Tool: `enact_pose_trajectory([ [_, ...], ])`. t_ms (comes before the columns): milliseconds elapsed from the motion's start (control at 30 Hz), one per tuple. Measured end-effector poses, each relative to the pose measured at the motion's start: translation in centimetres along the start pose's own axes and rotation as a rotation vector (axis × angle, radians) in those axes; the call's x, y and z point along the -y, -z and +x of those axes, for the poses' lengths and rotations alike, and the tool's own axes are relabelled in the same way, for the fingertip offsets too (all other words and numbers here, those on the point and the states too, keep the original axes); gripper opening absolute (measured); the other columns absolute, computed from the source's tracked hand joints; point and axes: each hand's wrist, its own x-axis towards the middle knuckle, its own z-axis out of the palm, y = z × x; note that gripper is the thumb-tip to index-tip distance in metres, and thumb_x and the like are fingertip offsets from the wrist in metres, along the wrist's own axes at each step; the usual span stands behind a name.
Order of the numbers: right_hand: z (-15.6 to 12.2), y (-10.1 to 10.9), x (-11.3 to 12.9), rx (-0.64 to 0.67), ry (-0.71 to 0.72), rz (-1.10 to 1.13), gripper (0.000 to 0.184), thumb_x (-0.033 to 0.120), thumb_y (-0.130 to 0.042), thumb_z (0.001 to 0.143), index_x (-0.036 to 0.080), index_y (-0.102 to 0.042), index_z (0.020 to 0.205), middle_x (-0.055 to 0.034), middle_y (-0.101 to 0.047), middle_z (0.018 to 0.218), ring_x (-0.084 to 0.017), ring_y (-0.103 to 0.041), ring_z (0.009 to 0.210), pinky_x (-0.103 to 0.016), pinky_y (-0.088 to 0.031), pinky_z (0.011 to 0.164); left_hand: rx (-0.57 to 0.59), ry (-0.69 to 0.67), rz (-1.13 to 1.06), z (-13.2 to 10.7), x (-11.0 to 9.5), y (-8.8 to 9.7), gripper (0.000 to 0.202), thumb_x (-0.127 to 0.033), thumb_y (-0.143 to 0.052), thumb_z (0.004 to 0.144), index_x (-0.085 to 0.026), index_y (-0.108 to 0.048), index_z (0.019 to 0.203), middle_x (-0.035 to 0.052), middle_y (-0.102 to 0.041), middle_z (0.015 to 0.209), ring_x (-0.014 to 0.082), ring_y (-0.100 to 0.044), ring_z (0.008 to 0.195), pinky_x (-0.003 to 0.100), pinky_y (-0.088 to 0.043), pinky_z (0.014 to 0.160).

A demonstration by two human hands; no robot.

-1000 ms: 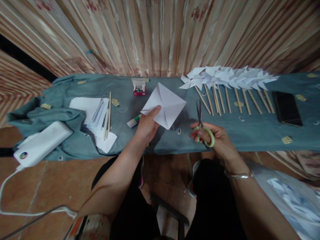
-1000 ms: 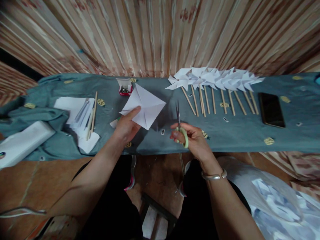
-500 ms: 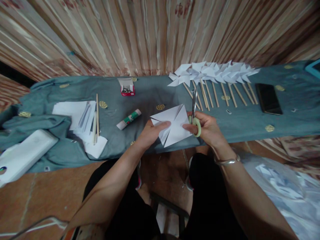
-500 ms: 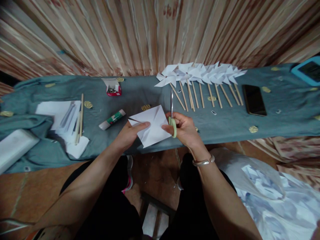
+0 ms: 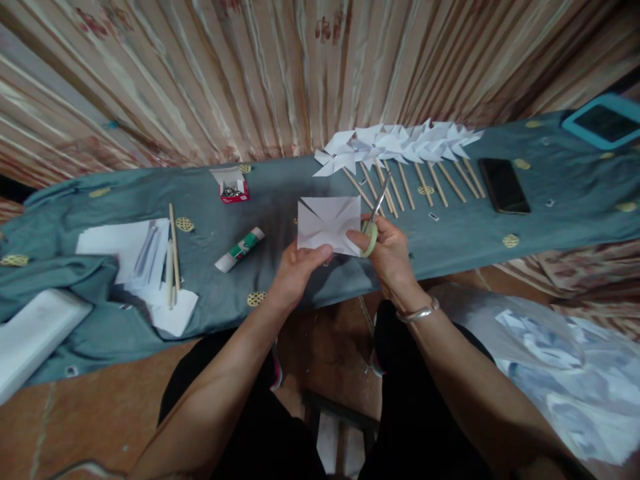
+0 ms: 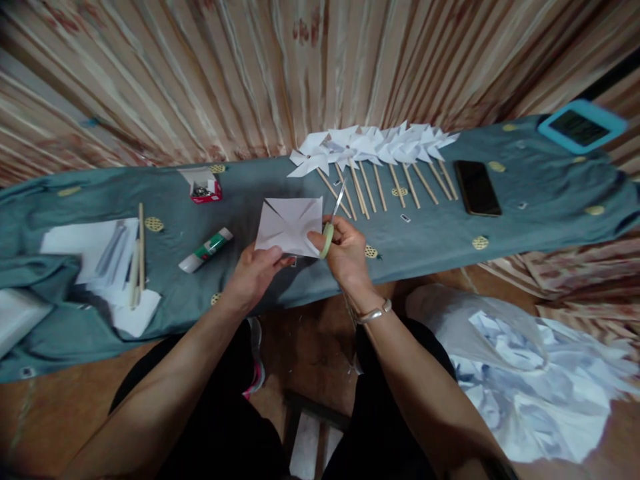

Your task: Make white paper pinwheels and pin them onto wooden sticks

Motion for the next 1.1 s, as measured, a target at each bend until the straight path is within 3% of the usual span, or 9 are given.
enact_pose_trajectory([
  [100,-0.2,-0.6,-0.3,0.035,-0.011,-0.008,0.051,0.05,-0.081,0.054,0.023,-0.056,0.09,0.0042,-0.062,0.071,-0.013,-0.055,0.061,-0.029,-0.047,0.061,-0.126,-0.018,0.061,0.1,0.6,-0.4,0.032,-0.035,-0.083,0.055,-0.016,-0.068,0.077,0.004,-0.071,0.081,0.0182,-0.064,0.077,0.03,-0.05,0.072],
  [167,-0.4,-0.9,-0.4,0.059,-0.029,0.001,0.051,0.05,-0.081,0.054,0.023,-0.057,0.091,0.003,-0.064,0.073,-0.014,-0.057,0.063,-0.03,-0.048,0.062,-0.191,-0.034,0.052,0.3,0.9,-0.6,0.03,-0.032,-0.083,0.055,-0.016,-0.068,0.076,0.0046,-0.072,0.081,0.0202,-0.065,0.081,0.031,-0.052,0.074],
  [300,-0.9,-1.3,-0.5,0.125,-0.022,0.027,0.047,0.048,-0.083,0.054,0.022,-0.061,0.087,0.002,-0.065,0.072,-0.014,-0.058,0.065,-0.029,-0.048,0.06,-0.221,-0.098,-0.01,0.9,1.0,-0.5,0.032,-0.026,-0.082,0.054,-0.016,-0.07,0.081,0.0061,-0.074,0.088,0.0233,-0.067,0.092,0.035,-0.052,0.086],
  [400,-1.6,-1.4,-0.1,0.192,-0.013,0.011,0.041,0.05,-0.082,0.058,0.02,-0.062,0.078,0.0036,-0.061,0.062,-0.011,-0.053,0.057,-0.025,-0.045,0.055,-0.263,-0.142,-0.021,1.4,0.6,0.0,0.033,-0.023,-0.082,0.054,-0.014,-0.071,0.084,0.0072,-0.074,0.091,0.0228,-0.068,0.089,0.035,-0.052,0.085],
  [533,-3.0,-1.1,0.6,0.328,-0.097,-0.051,0.042,0.059,-0.071,0.069,0.019,-0.064,0.081,-0.0007,-0.065,0.066,-0.011,-0.056,0.057,-0.023,-0.043,0.05,-0.337,-0.192,0.015,1.9,-0.7,1.1,0.032,-0.022,-0.08,0.056,-0.017,-0.072,0.086,0.0044,-0.075,0.093,0.0232,-0.068,0.094,0.034,-0.053,0.083],
  [800,-4.9,-0.7,0.5,0.691,-0.295,-0.128,0.043,0.056,-0.074,0.069,0.016,-0.065,0.084,-0.0013,-0.065,0.067,-0.01,-0.058,0.057,-0.021,-0.046,0.05,-0.412,-0.252,-0.02,2.6,-2.2,2.9,0.042,-0.017,-0.08,0.059,-0.025,-0.071,0.099,0.0006,-0.075,0.093,0.0225,-0.067,0.1,0.033,-0.054,0.084],
  [933,-5.0,-1.1,0.5,0.714,-0.311,-0.135,0.04,0.055,-0.074,0.069,0.018,-0.064,0.08,0.0002,-0.064,0.065,-0.009,-0.057,0.056,-0.02,-0.046,0.049,-0.399,-0.243,-0.055,2.6,-1.7,2.8,0.044,-0.018,-0.082,0.056,-0.026,-0.071,0.098,-0.0015,-0.074,0.086,0.0233,-0.067,0.1,0.032,-0.053,0.081],
  [1100,-4.7,-1.4,0.5,0.683,-0.312,-0.117,0.043,0.058,-0.073,0.068,0.017,-0.063,0.076,0.0002,-0.062,0.063,-0.008,-0.056,0.054,-0.019,-0.046,0.048,-0.404,-0.226,0.057,2.3,-1.4,2.3,0.018,-0.023,-0.081,0.059,-0.024,-0.072,0.075,-0.0004,-0.074,0.083,0.0248,-0.067,0.097,0.034,-0.054,0.08],
])
